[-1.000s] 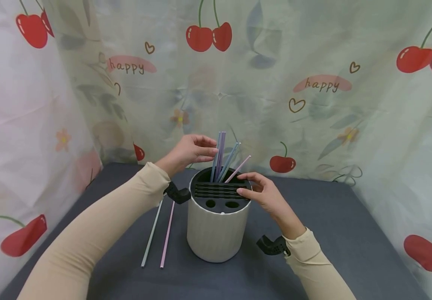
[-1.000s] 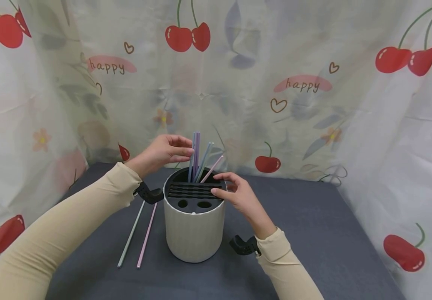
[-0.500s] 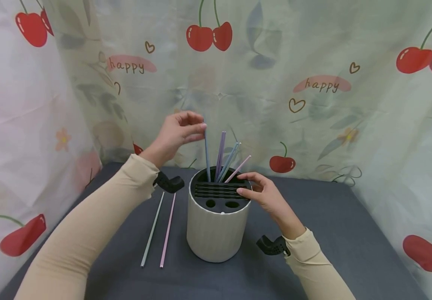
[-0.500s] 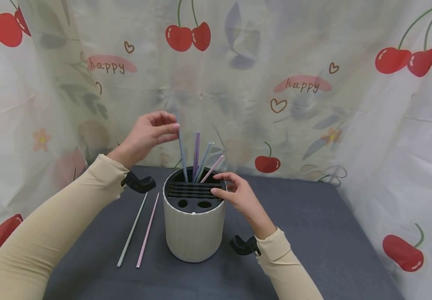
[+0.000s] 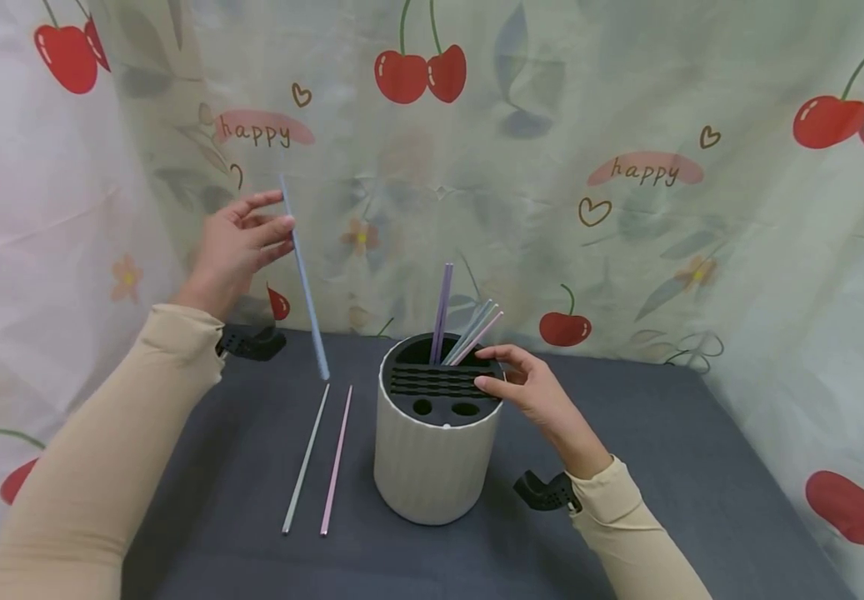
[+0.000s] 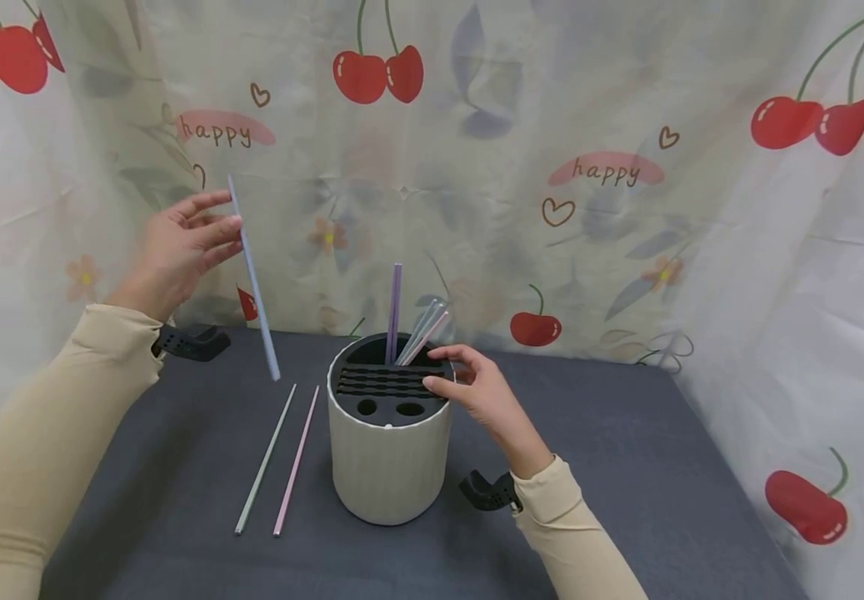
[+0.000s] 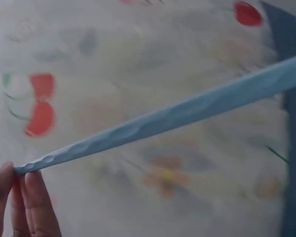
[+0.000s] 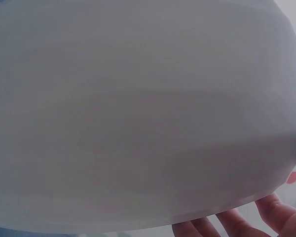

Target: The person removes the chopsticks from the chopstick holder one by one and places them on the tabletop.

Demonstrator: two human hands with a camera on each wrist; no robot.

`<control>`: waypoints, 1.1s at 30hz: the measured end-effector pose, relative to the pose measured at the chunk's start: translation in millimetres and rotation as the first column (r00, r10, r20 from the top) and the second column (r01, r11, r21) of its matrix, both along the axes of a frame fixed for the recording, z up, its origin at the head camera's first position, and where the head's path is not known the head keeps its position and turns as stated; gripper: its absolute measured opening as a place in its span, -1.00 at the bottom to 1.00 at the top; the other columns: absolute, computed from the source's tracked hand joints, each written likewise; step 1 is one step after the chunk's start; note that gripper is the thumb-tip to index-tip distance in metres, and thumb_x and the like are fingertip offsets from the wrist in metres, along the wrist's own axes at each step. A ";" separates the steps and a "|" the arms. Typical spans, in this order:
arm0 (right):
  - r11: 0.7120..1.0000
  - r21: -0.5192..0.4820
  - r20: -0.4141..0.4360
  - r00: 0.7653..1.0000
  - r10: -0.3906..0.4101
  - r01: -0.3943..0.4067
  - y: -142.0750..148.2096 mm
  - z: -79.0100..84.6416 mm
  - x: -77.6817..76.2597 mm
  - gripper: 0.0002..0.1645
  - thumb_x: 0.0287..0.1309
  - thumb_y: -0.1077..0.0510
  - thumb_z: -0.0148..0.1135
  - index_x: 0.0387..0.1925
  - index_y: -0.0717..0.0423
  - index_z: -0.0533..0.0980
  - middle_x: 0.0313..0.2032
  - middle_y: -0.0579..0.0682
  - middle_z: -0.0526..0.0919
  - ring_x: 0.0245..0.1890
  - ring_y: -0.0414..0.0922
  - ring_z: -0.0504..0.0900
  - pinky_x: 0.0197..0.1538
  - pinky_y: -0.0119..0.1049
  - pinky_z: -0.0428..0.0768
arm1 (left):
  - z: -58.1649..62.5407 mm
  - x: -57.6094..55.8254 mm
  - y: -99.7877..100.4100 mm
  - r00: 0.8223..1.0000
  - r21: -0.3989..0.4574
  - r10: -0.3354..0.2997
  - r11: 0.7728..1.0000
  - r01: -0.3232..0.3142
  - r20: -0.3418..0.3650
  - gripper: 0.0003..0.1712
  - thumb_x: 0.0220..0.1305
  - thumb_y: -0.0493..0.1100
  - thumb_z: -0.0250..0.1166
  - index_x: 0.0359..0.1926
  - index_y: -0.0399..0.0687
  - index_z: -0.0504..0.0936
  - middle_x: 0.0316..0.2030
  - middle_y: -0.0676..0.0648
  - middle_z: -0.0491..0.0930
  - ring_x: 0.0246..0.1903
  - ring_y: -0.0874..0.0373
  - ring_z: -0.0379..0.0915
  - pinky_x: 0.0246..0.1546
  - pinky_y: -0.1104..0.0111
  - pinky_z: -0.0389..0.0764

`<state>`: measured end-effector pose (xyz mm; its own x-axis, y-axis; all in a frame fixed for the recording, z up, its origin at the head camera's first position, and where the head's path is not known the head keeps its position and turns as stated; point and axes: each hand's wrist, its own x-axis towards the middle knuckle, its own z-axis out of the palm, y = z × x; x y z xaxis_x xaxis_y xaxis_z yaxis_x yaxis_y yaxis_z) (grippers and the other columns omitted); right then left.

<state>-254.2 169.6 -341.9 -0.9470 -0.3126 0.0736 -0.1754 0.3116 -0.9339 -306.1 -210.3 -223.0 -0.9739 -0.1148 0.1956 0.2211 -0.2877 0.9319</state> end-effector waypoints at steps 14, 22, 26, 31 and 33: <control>1.000 0.011 -0.009 1.000 0.006 -0.006 0.2 1.3 -0.6 -0.49 0.23 0.08 0.29 0.18 0.11 0.44 0.33 0.08 0.31 0.06 0.04 0.49 0.07 -0.17 0.46 | -174.9 -18.2 -43.5 0.907 -0.523 0.054 0.831 0.191 0.417 -0.36 0.31 -0.31 0.25 0.37 -0.26 0.30 -0.25 -0.02 0.61 -0.35 0.29 0.55 -0.29 0.45 0.68; 1.000 0.011 -0.009 1.000 0.002 -0.002 -0.5 1.9 0.2 -0.49 0.22 0.09 0.29 0.18 0.11 0.44 0.34 0.08 0.28 0.11 0.08 0.46 0.11 -0.13 0.46 | -220.4 -17.6 -38.4 0.832 -0.564 0.141 0.793 0.229 0.536 -0.45 0.24 -0.40 0.28 0.26 -0.32 0.43 -0.44 -0.02 0.57 -0.52 0.27 0.50 -0.45 0.41 0.68; 1.000 0.020 -0.010 1.000 -0.004 0.004 -0.8 2.2 0.7 -0.49 0.22 0.09 0.30 0.18 0.10 0.44 0.33 0.09 0.29 0.09 0.07 0.47 0.10 -0.14 0.46 | -230.6 -19.4 -37.1 0.819 -0.567 0.148 0.787 0.242 0.554 -0.45 0.20 -0.42 0.30 0.24 -0.34 0.45 -0.49 0.00 0.54 -0.55 0.28 0.49 -0.48 0.41 0.67; 1.000 0.026 -0.006 1.000 -0.003 0.003 -0.1 2.2 0.7 -0.49 0.22 0.08 0.29 0.18 0.09 0.44 0.33 0.09 0.28 0.09 0.08 0.47 0.09 -0.15 0.45 | -237.2 -19.8 -34.5 0.818 -0.570 0.156 0.787 0.236 0.553 -0.45 0.13 -0.46 0.35 0.18 -0.38 0.48 -0.47 -0.03 0.54 -0.56 0.29 0.50 -0.51 0.42 0.66; 1.000 0.028 -0.006 1.000 -0.005 0.005 0.3 2.2 0.6 -0.49 0.22 0.08 0.29 0.18 0.09 0.44 0.33 0.09 0.28 0.09 0.08 0.47 0.09 -0.14 0.45 | -238.6 -19.8 -32.7 0.823 -0.577 0.162 0.784 0.228 0.545 -0.46 0.10 -0.47 0.36 0.16 -0.39 0.51 -0.45 -0.06 0.56 -0.57 0.29 0.51 -0.52 0.42 0.66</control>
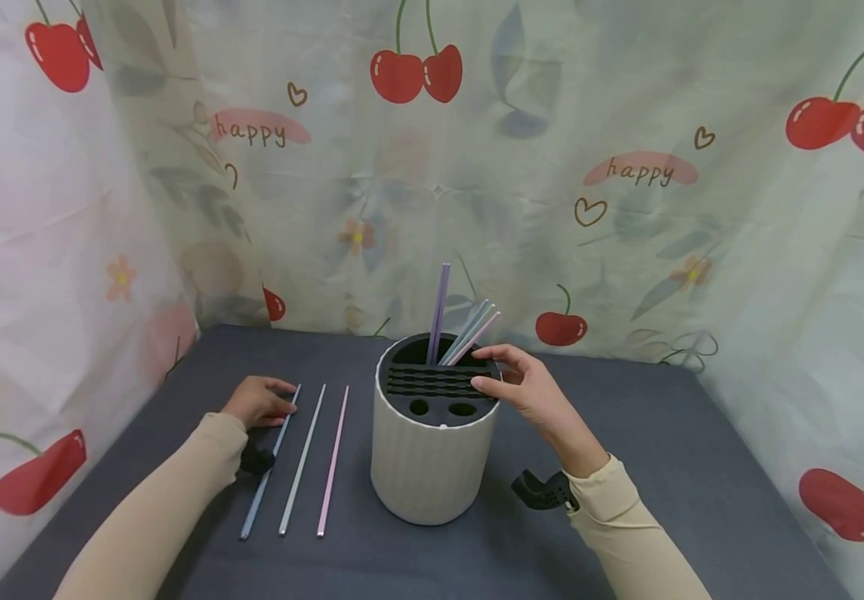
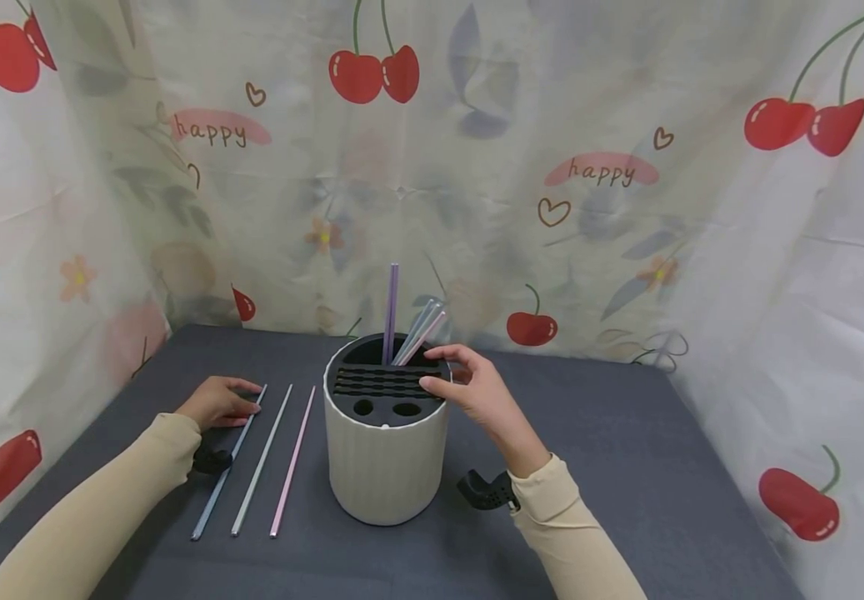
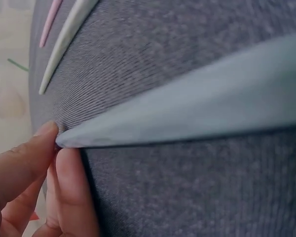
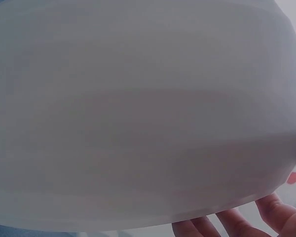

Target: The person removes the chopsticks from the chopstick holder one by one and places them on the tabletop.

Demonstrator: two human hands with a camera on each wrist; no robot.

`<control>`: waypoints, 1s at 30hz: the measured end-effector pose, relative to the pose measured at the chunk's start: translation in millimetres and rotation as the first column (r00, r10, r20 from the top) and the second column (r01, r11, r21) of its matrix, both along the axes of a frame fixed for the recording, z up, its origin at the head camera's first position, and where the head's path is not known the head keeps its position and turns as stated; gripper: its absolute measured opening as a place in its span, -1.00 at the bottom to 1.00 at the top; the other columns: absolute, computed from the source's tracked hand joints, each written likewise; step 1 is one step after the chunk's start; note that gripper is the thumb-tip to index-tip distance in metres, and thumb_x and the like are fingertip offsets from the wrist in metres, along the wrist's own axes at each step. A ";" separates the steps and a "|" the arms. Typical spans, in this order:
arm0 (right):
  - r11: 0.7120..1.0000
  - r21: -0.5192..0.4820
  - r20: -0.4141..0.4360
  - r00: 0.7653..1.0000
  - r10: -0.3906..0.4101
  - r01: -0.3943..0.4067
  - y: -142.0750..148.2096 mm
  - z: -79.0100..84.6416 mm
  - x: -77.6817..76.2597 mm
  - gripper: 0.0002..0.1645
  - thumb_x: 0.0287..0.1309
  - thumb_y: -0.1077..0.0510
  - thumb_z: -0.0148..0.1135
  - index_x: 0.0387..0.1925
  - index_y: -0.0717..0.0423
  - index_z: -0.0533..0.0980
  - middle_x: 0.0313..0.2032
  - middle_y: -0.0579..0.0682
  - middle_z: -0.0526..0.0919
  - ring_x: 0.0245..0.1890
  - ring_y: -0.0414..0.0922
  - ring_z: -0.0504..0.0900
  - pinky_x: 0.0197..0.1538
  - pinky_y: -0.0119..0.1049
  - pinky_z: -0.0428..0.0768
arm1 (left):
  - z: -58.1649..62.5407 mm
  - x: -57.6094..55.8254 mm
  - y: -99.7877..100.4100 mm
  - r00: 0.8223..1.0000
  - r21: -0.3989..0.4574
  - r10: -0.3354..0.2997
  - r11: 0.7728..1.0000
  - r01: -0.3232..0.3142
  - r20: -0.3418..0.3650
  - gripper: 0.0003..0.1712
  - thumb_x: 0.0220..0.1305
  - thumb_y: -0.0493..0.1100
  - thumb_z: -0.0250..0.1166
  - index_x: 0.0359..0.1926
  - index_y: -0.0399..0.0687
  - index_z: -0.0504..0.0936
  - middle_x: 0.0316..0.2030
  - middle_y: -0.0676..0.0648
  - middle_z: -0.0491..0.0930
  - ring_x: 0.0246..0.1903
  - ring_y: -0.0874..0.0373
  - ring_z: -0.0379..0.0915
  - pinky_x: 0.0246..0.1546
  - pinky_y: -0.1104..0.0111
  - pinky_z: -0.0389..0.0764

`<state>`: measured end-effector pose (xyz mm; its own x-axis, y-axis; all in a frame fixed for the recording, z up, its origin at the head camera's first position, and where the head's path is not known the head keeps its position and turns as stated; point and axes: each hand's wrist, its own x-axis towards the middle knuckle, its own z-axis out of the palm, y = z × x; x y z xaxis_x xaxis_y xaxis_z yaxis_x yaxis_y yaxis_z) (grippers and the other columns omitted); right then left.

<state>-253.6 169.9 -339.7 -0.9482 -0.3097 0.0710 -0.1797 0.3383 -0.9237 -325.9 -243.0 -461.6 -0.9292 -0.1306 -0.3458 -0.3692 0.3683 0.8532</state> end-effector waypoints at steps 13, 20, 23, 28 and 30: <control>1.000 -0.014 -0.007 1.000 0.005 -0.005 -0.6 -0.8 0.1 -0.49 0.22 0.10 0.29 0.18 0.10 0.44 0.35 0.09 0.27 0.10 0.08 0.47 0.11 -0.12 0.45 | -3.3 -0.4 2.8 1.000 -0.038 0.022 0.999 -0.022 -0.002 -0.48 0.09 -0.48 0.36 0.13 -0.37 0.54 -0.38 -0.11 0.60 -0.58 0.28 0.54 -0.52 0.42 0.66; 1.000 -0.020 -0.005 1.000 0.007 -0.007 -1.0 -1.0 0.3 -0.49 0.22 0.10 0.29 0.18 0.10 0.44 0.36 0.08 0.27 0.13 0.10 0.45 0.13 -0.10 0.45 | -3.7 0.9 1.5 1.000 -0.032 0.027 0.999 -0.026 0.008 -0.49 0.09 -0.47 0.36 0.12 -0.37 0.55 -0.26 -0.18 0.60 -0.55 0.28 0.53 -0.50 0.42 0.67; 1.000 -0.025 -0.003 1.000 0.009 -0.009 -0.7 -1.5 0.2 -0.49 0.21 0.10 0.29 0.18 0.11 0.44 0.37 0.08 0.26 0.18 0.13 0.43 0.16 -0.05 0.45 | -3.7 1.1 0.6 1.000 -0.021 0.027 0.999 -0.027 0.012 -0.51 0.10 -0.46 0.36 0.12 -0.36 0.55 -0.30 -0.15 0.61 -0.52 0.26 0.52 -0.48 0.42 0.67; 1.000 -0.027 -0.001 1.000 0.010 -0.010 -0.3 -1.7 0.0 -0.49 0.22 0.10 0.29 0.18 0.11 0.43 0.39 0.06 0.25 0.22 0.13 0.41 0.19 -0.02 0.44 | 2.3 2.2 -0.6 1.000 0.021 0.016 1.000 -0.016 0.018 -0.52 0.15 -0.42 0.35 0.12 -0.40 0.51 -0.40 -0.05 0.62 -0.49 0.26 0.53 -0.44 0.41 0.68; 1.000 -0.028 -0.002 1.000 0.010 -0.010 -0.2 -1.5 -0.1 -0.49 0.22 0.09 0.29 0.18 0.11 0.44 0.39 0.06 0.25 0.20 0.12 0.42 0.18 -0.04 0.44 | 9.2 2.2 0.3 1.000 0.040 0.014 0.999 -0.015 0.018 -0.51 0.19 -0.39 0.33 0.15 -0.40 0.48 -0.36 -0.07 0.64 -0.44 0.23 0.55 -0.39 0.40 0.69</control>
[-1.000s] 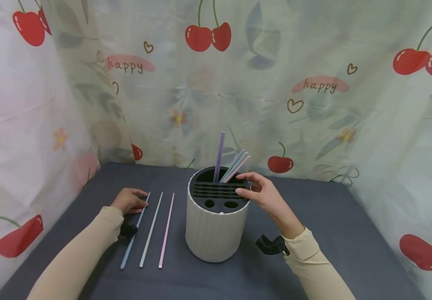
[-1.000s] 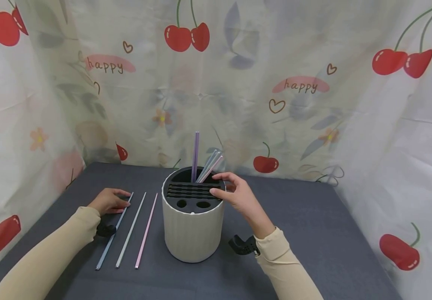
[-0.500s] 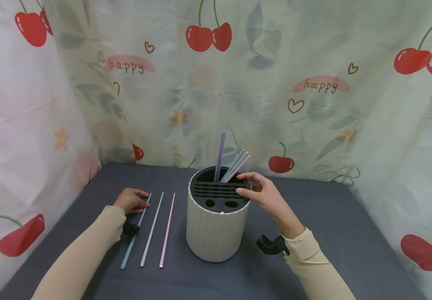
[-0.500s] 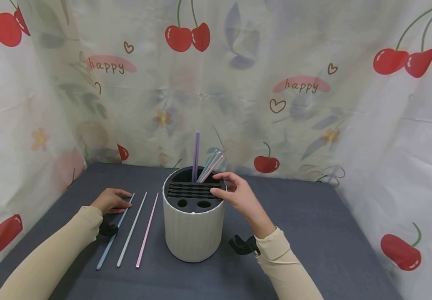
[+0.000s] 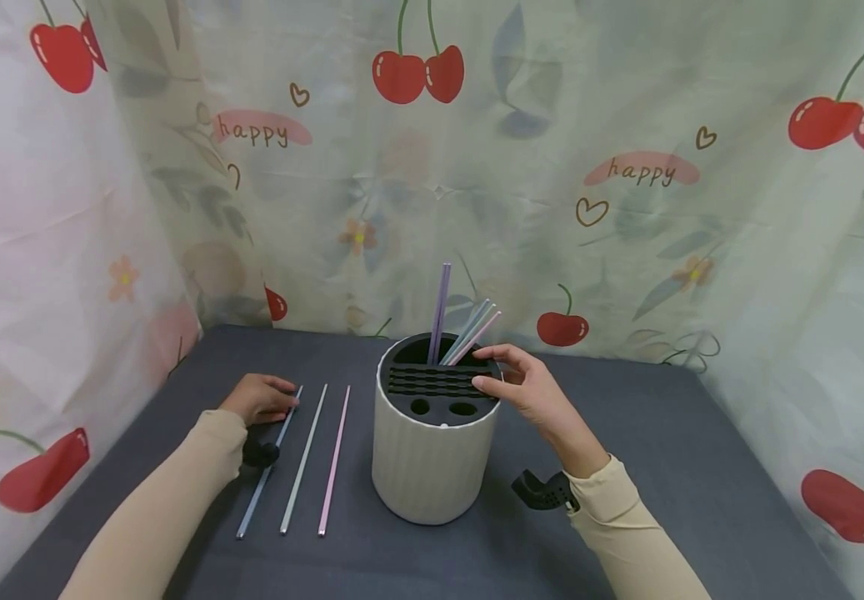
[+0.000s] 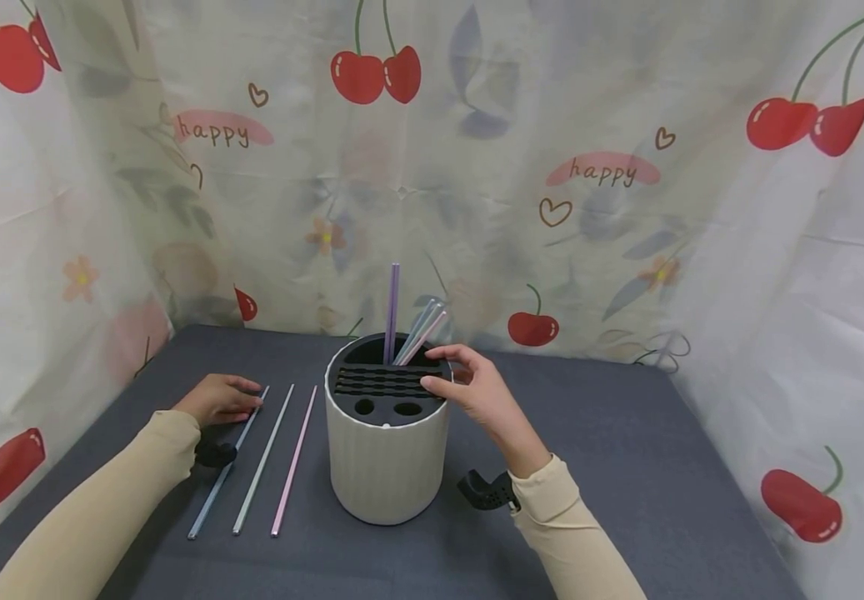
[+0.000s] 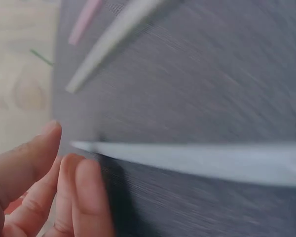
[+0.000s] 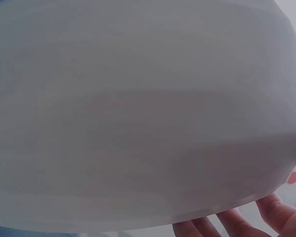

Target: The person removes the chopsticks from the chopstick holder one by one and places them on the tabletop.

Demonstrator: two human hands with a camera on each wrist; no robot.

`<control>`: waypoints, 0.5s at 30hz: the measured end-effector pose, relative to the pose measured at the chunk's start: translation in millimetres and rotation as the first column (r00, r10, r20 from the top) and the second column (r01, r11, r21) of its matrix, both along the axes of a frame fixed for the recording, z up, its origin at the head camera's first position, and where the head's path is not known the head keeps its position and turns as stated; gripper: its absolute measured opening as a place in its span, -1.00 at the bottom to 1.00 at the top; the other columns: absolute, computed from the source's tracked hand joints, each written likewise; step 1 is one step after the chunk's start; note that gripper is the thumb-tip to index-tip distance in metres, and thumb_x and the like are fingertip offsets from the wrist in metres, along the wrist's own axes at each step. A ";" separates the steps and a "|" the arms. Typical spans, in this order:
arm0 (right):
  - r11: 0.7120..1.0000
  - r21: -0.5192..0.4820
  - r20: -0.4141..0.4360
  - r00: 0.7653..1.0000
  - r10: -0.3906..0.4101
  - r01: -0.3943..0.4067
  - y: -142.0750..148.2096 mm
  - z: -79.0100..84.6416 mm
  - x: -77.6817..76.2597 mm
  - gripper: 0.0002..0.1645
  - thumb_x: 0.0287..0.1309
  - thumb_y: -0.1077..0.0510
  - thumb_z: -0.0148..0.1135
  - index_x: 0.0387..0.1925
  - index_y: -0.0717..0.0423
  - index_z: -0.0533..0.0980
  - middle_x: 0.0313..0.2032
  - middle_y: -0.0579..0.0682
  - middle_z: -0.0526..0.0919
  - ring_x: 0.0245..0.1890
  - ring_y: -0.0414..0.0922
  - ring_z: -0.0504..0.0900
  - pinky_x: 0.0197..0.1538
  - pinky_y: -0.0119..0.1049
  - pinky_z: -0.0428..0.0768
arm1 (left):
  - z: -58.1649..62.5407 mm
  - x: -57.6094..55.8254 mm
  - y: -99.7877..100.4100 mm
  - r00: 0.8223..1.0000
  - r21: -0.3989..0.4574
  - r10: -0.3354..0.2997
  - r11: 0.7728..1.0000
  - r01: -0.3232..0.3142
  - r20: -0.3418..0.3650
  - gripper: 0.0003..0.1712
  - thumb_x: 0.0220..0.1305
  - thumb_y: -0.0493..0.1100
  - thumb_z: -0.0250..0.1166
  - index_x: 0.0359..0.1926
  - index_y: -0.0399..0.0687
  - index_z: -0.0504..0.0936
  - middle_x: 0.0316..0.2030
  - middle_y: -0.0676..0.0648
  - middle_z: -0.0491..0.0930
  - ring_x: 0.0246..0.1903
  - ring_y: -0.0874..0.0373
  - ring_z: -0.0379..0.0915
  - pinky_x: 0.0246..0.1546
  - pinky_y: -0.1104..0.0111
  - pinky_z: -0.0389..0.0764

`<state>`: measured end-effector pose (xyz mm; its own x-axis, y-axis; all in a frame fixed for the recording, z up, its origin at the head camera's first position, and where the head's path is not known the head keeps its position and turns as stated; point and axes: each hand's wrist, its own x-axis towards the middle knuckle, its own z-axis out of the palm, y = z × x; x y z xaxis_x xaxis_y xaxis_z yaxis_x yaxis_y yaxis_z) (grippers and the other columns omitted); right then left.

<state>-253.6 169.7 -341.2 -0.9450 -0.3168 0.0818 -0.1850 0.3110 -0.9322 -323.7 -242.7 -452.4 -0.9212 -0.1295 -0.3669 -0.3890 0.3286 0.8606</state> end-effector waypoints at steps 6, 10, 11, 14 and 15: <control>1.000 0.003 -0.001 1.000 0.002 -0.002 0.8 -0.1 0.1 -0.49 0.23 0.10 0.28 0.18 0.12 0.43 0.39 0.07 0.24 0.19 0.12 0.42 0.18 -0.05 0.44 | 47.3 -0.3 13.9 0.992 0.096 -0.090 0.990 0.098 -0.090 -0.41 0.34 -0.22 0.25 0.33 -0.30 0.33 0.18 -0.29 0.46 -0.05 0.09 0.54 0.05 0.25 0.62; 1.000 0.004 0.001 1.000 0.001 -0.001 1.0 -0.3 -0.3 -0.49 0.22 0.09 0.29 0.18 0.11 0.43 0.38 0.07 0.25 0.21 0.12 0.42 0.20 -0.01 0.43 | 102.2 1.7 35.5 0.963 0.217 -0.131 0.959 0.183 -0.235 -0.38 0.39 -0.16 0.19 0.40 -0.20 0.26 0.34 -0.27 0.27 0.06 0.13 0.47 0.22 0.22 0.49; 1.000 0.005 0.000 1.000 0.001 -0.001 1.0 -0.5 -0.6 -0.48 0.22 0.09 0.29 0.18 0.11 0.43 0.39 0.07 0.25 0.21 0.12 0.41 0.21 0.00 0.43 | 116.9 2.5 42.3 0.955 0.241 -0.129 0.950 0.197 -0.268 -0.38 0.40 -0.15 0.19 0.40 -0.18 0.26 0.35 -0.25 0.25 0.08 0.13 0.46 0.23 0.24 0.49; 1.000 0.004 0.000 1.000 0.003 -0.003 0.6 -0.8 -1.3 -0.48 0.22 0.08 0.29 0.18 0.11 0.43 0.39 0.06 0.25 0.22 0.13 0.40 0.21 0.00 0.43 | 157.9 7.8 64.1 0.930 0.315 -0.112 0.921 0.229 -0.350 -0.42 0.38 -0.14 0.20 0.37 -0.11 0.32 0.30 -0.16 0.28 0.15 0.08 0.40 0.19 0.30 0.52; 1.000 0.004 0.001 1.000 0.004 -0.004 0.4 -1.1 -1.4 -0.48 0.22 0.08 0.29 0.19 0.11 0.43 0.39 0.06 0.25 0.24 0.13 0.39 0.22 0.01 0.42 | 169.5 9.2 71.5 0.922 0.335 -0.107 0.911 0.241 -0.372 -0.44 0.37 -0.14 0.21 0.35 -0.10 0.35 0.27 -0.13 0.31 0.13 0.07 0.40 0.15 0.33 0.54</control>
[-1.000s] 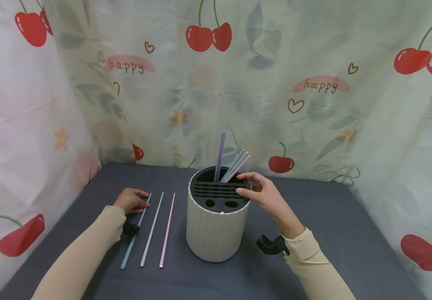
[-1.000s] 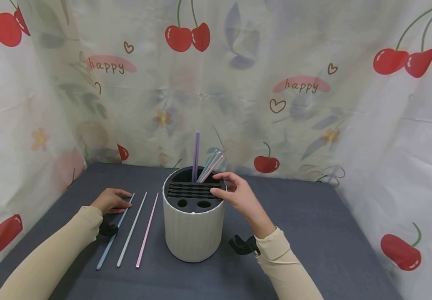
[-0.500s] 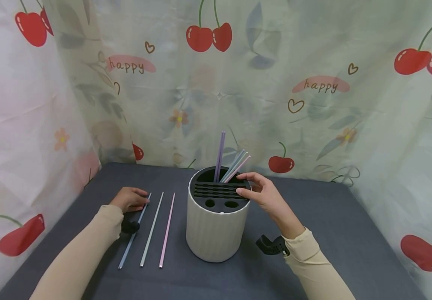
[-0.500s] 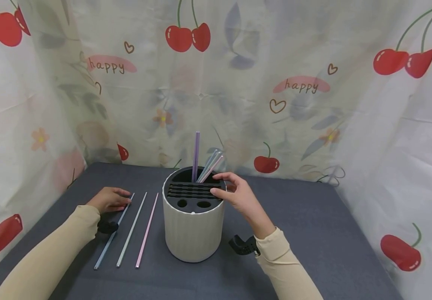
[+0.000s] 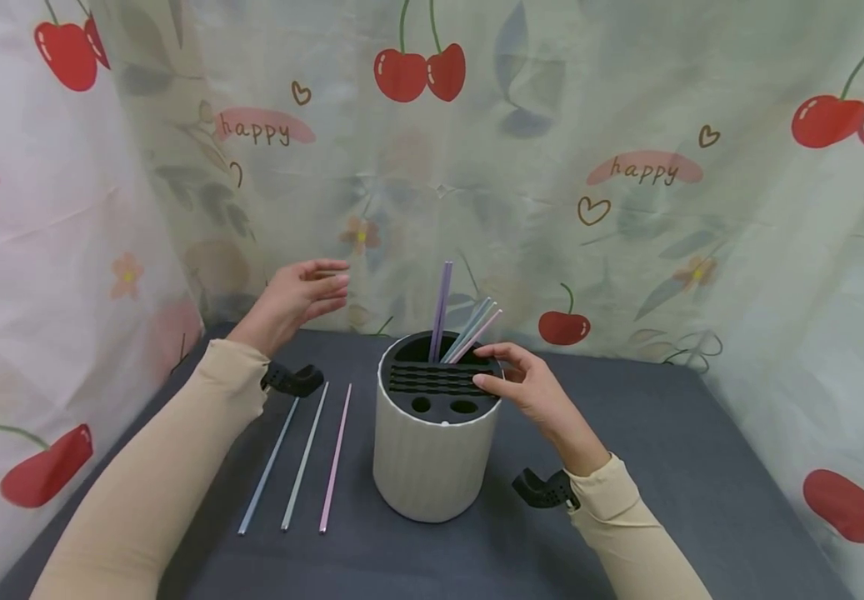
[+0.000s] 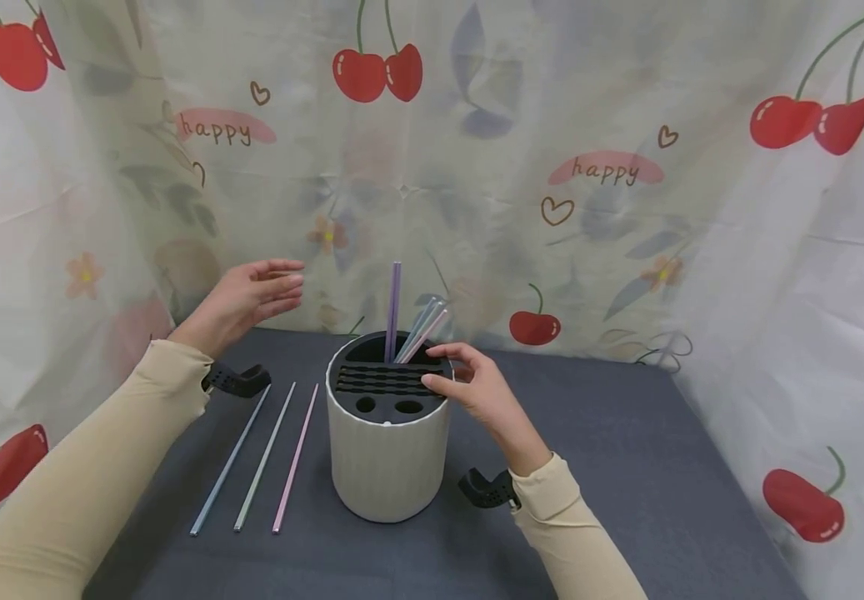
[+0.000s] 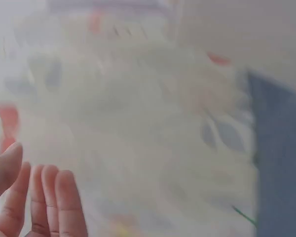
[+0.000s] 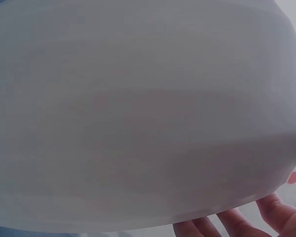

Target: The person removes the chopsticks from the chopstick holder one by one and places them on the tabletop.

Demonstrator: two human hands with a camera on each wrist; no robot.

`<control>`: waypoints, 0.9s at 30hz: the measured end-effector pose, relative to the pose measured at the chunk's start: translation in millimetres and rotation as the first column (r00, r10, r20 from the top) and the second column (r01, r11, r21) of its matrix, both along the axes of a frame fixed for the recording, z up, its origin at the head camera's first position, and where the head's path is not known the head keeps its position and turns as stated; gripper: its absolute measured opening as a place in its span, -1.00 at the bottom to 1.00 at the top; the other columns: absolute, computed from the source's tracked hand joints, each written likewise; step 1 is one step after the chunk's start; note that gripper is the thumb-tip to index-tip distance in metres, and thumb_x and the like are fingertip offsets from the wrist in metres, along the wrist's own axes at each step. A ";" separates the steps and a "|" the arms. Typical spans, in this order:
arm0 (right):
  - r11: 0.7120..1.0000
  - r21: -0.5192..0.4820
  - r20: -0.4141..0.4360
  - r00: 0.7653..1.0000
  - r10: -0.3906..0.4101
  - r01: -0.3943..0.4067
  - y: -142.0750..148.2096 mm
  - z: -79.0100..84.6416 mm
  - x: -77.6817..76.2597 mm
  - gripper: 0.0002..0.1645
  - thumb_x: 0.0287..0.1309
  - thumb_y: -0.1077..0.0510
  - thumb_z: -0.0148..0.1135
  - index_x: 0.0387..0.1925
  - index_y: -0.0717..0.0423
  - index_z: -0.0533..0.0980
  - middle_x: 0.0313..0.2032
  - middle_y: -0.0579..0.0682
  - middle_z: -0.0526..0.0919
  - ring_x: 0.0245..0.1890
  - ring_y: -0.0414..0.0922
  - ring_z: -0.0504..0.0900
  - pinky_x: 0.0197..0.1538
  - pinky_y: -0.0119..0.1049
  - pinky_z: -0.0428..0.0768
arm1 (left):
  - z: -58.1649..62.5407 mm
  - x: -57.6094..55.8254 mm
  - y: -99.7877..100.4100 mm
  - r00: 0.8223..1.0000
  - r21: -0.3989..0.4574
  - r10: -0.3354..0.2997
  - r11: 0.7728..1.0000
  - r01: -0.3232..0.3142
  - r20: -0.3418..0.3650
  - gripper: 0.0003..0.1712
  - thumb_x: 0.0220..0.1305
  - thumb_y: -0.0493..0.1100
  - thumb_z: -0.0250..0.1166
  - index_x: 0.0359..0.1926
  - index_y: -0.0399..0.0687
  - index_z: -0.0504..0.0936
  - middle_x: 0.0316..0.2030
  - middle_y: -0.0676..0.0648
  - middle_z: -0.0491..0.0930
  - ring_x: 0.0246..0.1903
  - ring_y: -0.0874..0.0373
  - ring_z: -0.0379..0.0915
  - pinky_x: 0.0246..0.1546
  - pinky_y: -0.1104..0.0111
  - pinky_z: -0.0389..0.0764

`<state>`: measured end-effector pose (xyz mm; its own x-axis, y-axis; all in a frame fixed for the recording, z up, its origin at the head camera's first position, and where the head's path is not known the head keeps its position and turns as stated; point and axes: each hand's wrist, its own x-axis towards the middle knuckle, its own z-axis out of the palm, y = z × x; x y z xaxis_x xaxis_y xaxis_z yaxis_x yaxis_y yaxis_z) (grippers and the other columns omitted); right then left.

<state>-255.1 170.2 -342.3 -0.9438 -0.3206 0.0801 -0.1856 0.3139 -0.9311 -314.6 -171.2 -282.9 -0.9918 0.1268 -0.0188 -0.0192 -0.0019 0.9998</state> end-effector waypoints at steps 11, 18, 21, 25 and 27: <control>1.000 0.007 0.013 1.000 -0.012 0.011 -1.2 0.6 -1.4 -0.49 0.22 0.08 0.29 0.18 0.08 0.44 0.38 0.05 0.26 0.23 0.12 0.40 0.19 -0.01 0.43 | 46.0 5.3 74.3 0.981 0.033 -0.139 0.989 0.145 -0.134 -0.65 0.34 -0.25 0.23 0.12 -0.20 0.53 0.07 -0.12 0.49 -0.08 0.11 0.56 0.12 0.23 0.58; 1.000 0.015 0.009 1.000 -0.012 0.012 -2.1 0.9 -1.8 -0.49 0.23 0.08 0.29 0.18 0.10 0.44 0.36 0.08 0.29 0.17 0.12 0.43 0.12 -0.12 0.46 | 36.4 1.2 93.1 0.975 -0.054 -0.215 0.976 0.212 -0.051 -0.61 0.32 -0.29 0.23 0.15 -0.25 0.49 0.04 -0.15 0.53 -0.03 0.05 0.55 0.14 0.20 0.57; 1.000 0.008 0.008 1.000 -0.008 0.008 -1.7 0.5 -2.2 -0.49 0.24 0.09 0.28 0.18 0.13 0.43 0.35 0.09 0.30 0.16 0.11 0.44 0.12 -0.14 0.46 | 34.1 -0.3 96.6 0.974 -0.073 -0.228 0.971 0.227 -0.010 -0.63 0.30 -0.32 0.24 0.13 -0.23 0.51 0.01 -0.15 0.54 -0.02 0.04 0.55 0.13 0.20 0.57; 1.000 0.004 0.002 1.000 -0.002 0.002 -1.3 -0.1 -2.5 -0.49 0.25 0.11 0.27 0.18 0.17 0.42 0.34 0.11 0.31 0.12 0.08 0.46 0.11 -0.18 0.46 | 32.6 -0.6 98.8 0.968 -0.110 -0.251 0.961 0.252 0.023 -0.68 0.29 -0.36 0.25 0.06 -0.25 0.52 -0.04 -0.14 0.55 -0.09 0.07 0.56 0.14 0.16 0.56; 1.000 0.000 0.003 1.000 -0.004 0.004 -1.2 0.1 -2.4 -0.50 0.24 0.11 0.27 0.18 0.17 0.43 0.33 0.11 0.33 0.09 0.07 0.47 0.09 -0.19 0.46 | 31.6 -0.6 99.3 0.965 -0.124 -0.261 0.957 0.263 0.030 -0.71 0.28 -0.37 0.25 0.02 -0.26 0.53 -0.08 -0.14 0.56 -0.13 0.09 0.57 0.14 0.14 0.56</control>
